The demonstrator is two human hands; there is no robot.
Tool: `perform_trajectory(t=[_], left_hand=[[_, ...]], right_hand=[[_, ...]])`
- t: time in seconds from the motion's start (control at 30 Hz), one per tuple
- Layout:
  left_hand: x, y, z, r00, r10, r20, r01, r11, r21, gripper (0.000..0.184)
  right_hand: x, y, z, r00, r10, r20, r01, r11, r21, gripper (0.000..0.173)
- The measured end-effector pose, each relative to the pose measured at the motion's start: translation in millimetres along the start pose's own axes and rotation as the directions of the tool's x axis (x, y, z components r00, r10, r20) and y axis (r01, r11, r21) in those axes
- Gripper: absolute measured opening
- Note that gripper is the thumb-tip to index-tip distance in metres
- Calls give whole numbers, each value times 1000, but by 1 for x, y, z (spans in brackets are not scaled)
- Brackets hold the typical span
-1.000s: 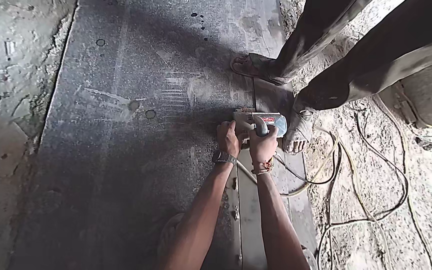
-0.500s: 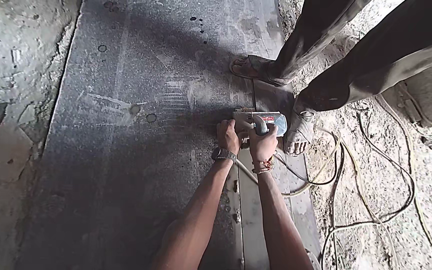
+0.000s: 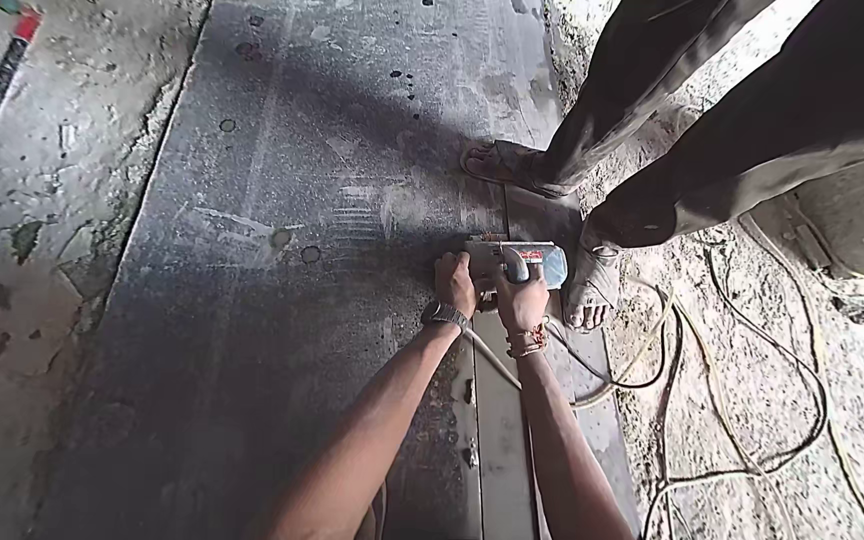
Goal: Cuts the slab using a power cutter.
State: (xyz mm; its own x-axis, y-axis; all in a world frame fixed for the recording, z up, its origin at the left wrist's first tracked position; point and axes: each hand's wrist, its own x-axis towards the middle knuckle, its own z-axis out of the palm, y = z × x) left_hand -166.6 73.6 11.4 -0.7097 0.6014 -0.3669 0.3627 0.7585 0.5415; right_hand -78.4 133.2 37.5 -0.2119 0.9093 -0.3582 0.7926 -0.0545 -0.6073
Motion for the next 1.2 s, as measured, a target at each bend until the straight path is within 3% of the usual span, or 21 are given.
perform_trajectory(t=[0.1,0.27,0.5,0.73,1.2], left_hand=[[3,6,-10,997,6,83,-12,997,76,56],[3,13,-21,989,21,144,-42,988,150,61],[4,13,-30,982,48,184,-72,990,125,61],[11,9,-29,976,28,215,-43,997,65,52],[24,10,-27,982,24,189,-33,998,48,53]], right_hand=[[11,6,-2,993,-39,112,26,993,116,33],[17,7,-2,973,-48,225,-5,973,230,28],[17,-10,-13,956,29,290,-43,998,41,32],[17,-3,3,985,-21,174,-20,973,232,24],[20,-6,15,991,-127,-50,132,985,108,42]])
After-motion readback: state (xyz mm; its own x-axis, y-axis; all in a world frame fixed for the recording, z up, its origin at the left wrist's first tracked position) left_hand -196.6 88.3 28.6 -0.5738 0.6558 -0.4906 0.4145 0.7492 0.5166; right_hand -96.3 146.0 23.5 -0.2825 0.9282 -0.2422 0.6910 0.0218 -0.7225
